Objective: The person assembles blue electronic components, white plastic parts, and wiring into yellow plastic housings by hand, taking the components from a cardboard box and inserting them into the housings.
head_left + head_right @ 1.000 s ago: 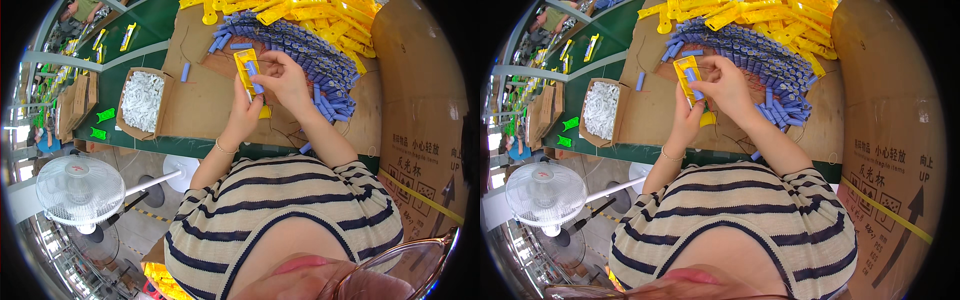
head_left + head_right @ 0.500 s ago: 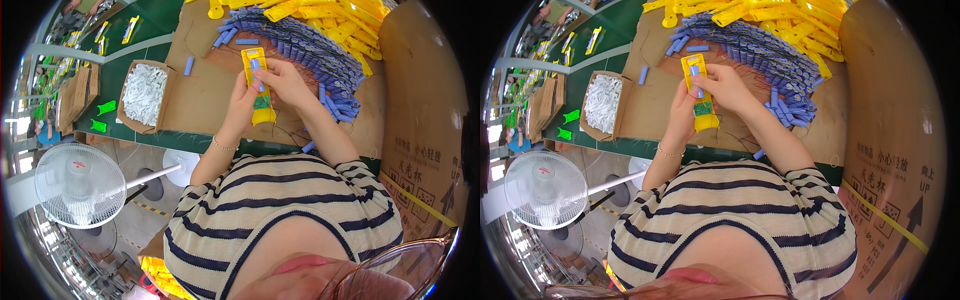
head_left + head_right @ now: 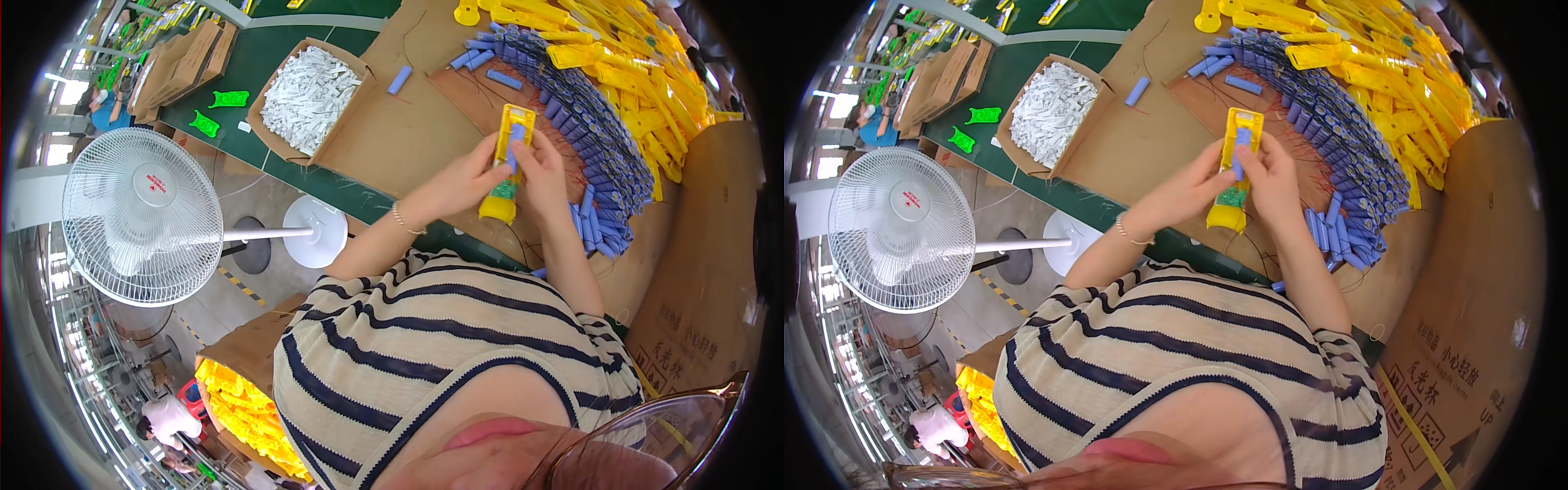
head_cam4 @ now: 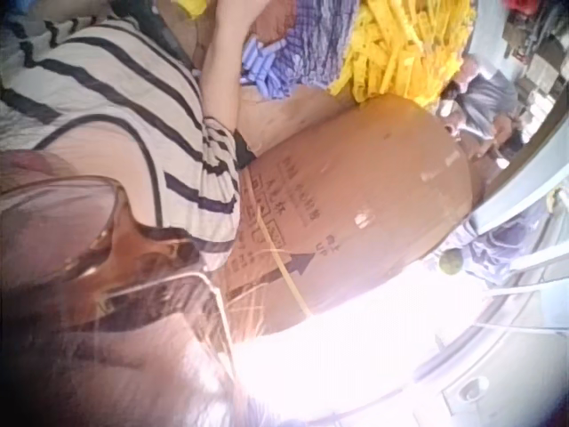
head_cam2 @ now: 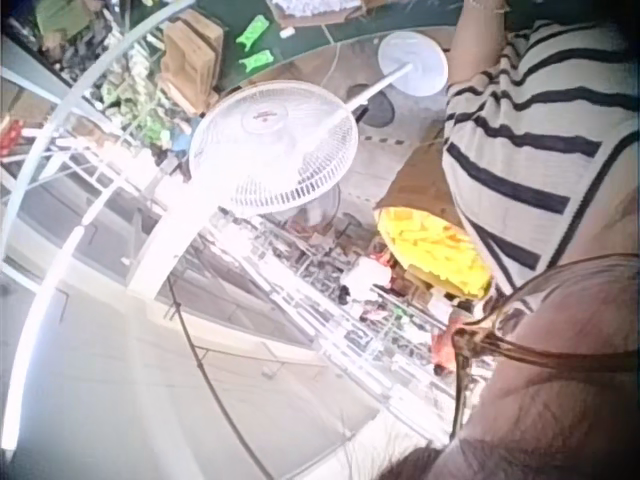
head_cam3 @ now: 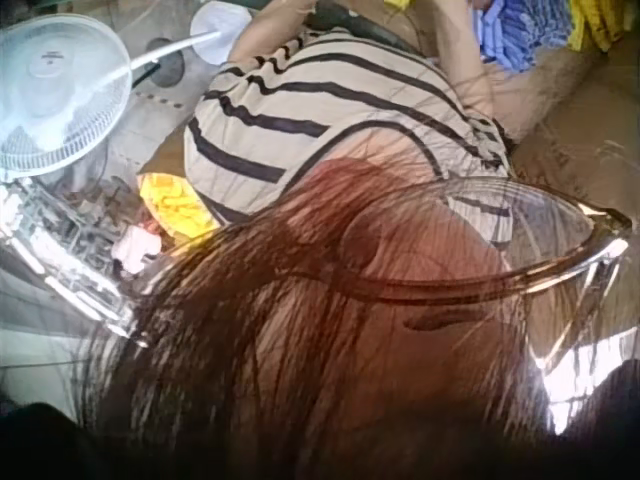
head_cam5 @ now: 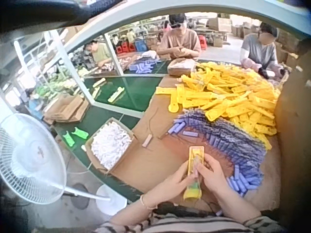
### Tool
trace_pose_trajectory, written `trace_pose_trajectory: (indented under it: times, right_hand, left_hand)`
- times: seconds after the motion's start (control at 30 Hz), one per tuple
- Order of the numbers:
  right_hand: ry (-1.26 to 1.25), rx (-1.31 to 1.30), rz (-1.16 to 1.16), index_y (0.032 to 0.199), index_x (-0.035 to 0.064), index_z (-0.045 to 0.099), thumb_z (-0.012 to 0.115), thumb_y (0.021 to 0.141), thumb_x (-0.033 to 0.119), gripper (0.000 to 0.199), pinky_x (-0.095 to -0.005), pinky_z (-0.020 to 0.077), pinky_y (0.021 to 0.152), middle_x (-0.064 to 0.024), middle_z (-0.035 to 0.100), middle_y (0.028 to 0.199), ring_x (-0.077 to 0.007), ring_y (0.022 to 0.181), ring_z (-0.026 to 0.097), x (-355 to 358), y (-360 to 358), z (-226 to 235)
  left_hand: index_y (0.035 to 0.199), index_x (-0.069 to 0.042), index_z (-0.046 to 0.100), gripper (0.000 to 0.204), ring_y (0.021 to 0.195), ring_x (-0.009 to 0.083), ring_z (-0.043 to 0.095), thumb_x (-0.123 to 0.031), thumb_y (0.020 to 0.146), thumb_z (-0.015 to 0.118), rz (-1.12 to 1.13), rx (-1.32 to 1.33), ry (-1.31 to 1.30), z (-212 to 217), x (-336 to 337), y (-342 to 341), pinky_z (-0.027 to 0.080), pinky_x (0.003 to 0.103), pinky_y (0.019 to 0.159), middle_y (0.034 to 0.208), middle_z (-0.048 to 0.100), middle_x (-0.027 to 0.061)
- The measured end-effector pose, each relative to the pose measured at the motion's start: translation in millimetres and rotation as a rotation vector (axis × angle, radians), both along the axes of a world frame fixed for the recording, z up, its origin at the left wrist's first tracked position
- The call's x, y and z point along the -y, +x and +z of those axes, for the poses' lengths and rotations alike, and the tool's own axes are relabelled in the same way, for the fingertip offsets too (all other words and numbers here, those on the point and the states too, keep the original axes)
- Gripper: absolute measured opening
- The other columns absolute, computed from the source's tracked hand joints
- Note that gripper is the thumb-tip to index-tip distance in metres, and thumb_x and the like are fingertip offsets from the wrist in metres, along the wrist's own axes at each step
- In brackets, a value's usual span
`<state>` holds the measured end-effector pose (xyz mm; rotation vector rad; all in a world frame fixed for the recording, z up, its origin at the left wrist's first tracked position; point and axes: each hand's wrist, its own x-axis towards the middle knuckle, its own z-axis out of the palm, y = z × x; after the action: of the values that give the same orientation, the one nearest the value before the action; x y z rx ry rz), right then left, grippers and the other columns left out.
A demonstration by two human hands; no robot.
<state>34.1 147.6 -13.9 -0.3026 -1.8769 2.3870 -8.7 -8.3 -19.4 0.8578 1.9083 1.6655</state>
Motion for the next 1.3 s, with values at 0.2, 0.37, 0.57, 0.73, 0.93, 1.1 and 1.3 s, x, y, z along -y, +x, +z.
trace_pose_trajectory:
  times: [0.2,0.37,0.57,0.73,0.93,1.1,1.3]
  right_hand:
    - [-0.296,0.048,-0.034,0.118,0.0008,0.05,0.051,0.092,0.013,0.029,-0.0339,0.0554,0.072,-0.0082,0.062,0.092,-0.0185,0.078,0.065,-14.7,4.3,42.2]
    - [-0.242,0.052,0.014,0.121,-0.0003,0.047,0.053,0.092,0.014,0.033,-0.0351,0.0557,0.074,-0.0093,0.062,0.094,-0.018,0.082,0.064,-6.6,4.0,34.4]
    - [-0.214,0.072,0.01,0.124,-0.0024,0.044,0.054,0.091,0.012,0.037,-0.0371,0.0559,0.076,-0.0093,0.06,0.098,-0.017,0.084,0.063,-8.0,8.1,29.0]
    - [-0.202,0.072,-0.037,0.126,-0.002,0.043,0.054,0.091,0.008,0.039,-0.0387,0.0559,0.077,-0.0092,0.06,0.1,-0.0172,0.084,0.063,-13.5,7.9,30.2]
    - [-0.212,0.067,-0.015,0.126,-0.002,0.043,0.055,0.09,0.007,0.038,-0.0379,0.0559,0.077,-0.0093,0.06,0.1,-0.0173,0.084,0.063,-11.4,8.8,32.2]
    - [-0.162,0.077,0.001,0.124,-0.002,0.045,0.055,0.09,0.007,0.036,-0.0372,0.0559,0.076,-0.0089,0.06,0.1,-0.0169,0.083,0.062,-15.6,12.3,25.7]
    - [-0.191,0.074,-0.033,0.123,-0.0022,0.046,0.057,0.089,0.005,0.036,-0.0366,0.0559,0.075,-0.009,0.06,0.1,-0.0169,0.083,0.062,-17.2,13.9,30.0]
  left_hand:
    - [0.099,-0.006,0.067,0.022,0.089,0.032,0.062,-0.014,0.083,0.056,0.738,-0.525,-0.479,39.3,102.2,-132.6,0.049,0.038,0.077,0.095,0.065,0.0189]
    - [0.09,-0.007,0.071,0.017,0.089,0.0309,0.063,-0.012,0.076,0.063,0.335,-0.624,-1.018,-9.4,190.3,-213.3,0.049,0.039,0.078,0.093,0.066,0.0144]
    - [0.088,-0.006,0.071,0.016,0.083,0.0284,0.063,-0.016,0.076,0.066,0.452,-0.882,-0.839,-9.1,195.4,-205.4,0.049,0.037,0.075,0.086,0.067,0.0124]
    - [0.088,-0.004,0.069,0.019,0.067,0.0267,0.061,-0.021,0.082,0.064,0.635,-0.62,-0.634,9.9,184.3,-186.9,0.047,0.035,0.064,0.076,0.066,0.0113]
    - [0.085,-0.001,0.068,0.022,0.057,0.0159,0.058,-0.023,0.082,0.065,0.629,-0.34,-0.6,4.2,197.5,-191.7,0.044,0.028,0.056,0.063,0.063,0.0076]
    - [0.083,0.0,0.067,0.017,0.056,0.0064,0.053,-0.017,0.082,0.066,0.615,-0.264,-0.64,6.7,200.5,-192.5,0.042,0.022,0.053,0.064,0.062,0.0021]
    - [0.09,-0.001,0.069,0.018,0.058,0.0114,0.058,-0.012,0.076,0.067,0.578,-0.251,-0.622,13.4,194.7,-188.8,0.046,0.026,0.057,0.065,0.064,0.0055]
